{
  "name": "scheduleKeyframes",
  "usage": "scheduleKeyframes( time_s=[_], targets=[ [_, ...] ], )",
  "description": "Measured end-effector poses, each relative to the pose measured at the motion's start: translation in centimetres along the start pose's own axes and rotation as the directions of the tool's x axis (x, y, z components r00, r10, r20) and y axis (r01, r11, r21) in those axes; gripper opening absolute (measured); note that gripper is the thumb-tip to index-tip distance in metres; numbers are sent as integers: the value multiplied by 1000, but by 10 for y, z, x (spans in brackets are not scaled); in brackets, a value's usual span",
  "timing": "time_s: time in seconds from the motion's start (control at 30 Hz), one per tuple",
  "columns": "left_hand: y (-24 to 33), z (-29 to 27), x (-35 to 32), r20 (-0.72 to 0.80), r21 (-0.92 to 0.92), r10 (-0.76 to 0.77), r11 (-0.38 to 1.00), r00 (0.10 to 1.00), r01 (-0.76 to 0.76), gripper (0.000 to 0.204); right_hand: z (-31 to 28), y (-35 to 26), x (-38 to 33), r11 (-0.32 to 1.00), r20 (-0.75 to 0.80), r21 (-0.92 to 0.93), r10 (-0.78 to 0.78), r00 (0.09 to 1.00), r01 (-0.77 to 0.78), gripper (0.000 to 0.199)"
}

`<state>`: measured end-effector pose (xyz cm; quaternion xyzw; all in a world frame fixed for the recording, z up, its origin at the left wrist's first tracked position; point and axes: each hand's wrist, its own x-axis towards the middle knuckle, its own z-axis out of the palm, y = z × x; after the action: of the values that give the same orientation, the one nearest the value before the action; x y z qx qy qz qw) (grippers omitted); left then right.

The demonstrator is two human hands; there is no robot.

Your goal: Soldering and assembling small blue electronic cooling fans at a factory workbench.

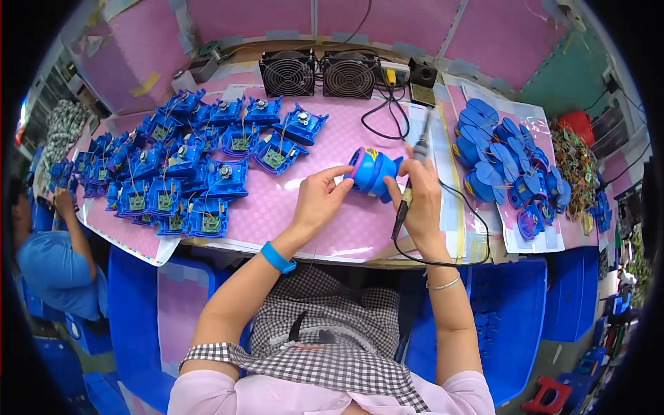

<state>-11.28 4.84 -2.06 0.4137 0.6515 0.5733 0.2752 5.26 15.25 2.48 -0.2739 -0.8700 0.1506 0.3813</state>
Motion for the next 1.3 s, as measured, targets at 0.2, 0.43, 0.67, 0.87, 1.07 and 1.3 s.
scheduleKeyframes(
  time_s=[0.2,0.43,0.67,0.87,1.07,1.3],
  targets=[
    [-17,13,23,81,-35,-31,999,996,34,25,8,4,42,872,54,251,-446,893,420,35],
    [-13,16,33,36,367,90,925,995,-97,20,25,-2,29,973,183,231,-34,982,-10,20],
    [-33,25,65,-344,383,419,880,840,-282,23,-8,-14,14,994,-250,99,-12,968,38,14],
    [-1,-26,-20,-329,-198,94,966,940,-166,26,33,-16,-65,990,-393,101,129,910,-97,19],
    [11,-58,-111,-224,455,173,889,959,-54,16,34,-52,-64,997,-217,63,44,975,-31,19],
    [12,-14,-82,-141,536,174,841,975,-72,29,16,26,9,954,111,293,-90,990,54,18]
  ],
)
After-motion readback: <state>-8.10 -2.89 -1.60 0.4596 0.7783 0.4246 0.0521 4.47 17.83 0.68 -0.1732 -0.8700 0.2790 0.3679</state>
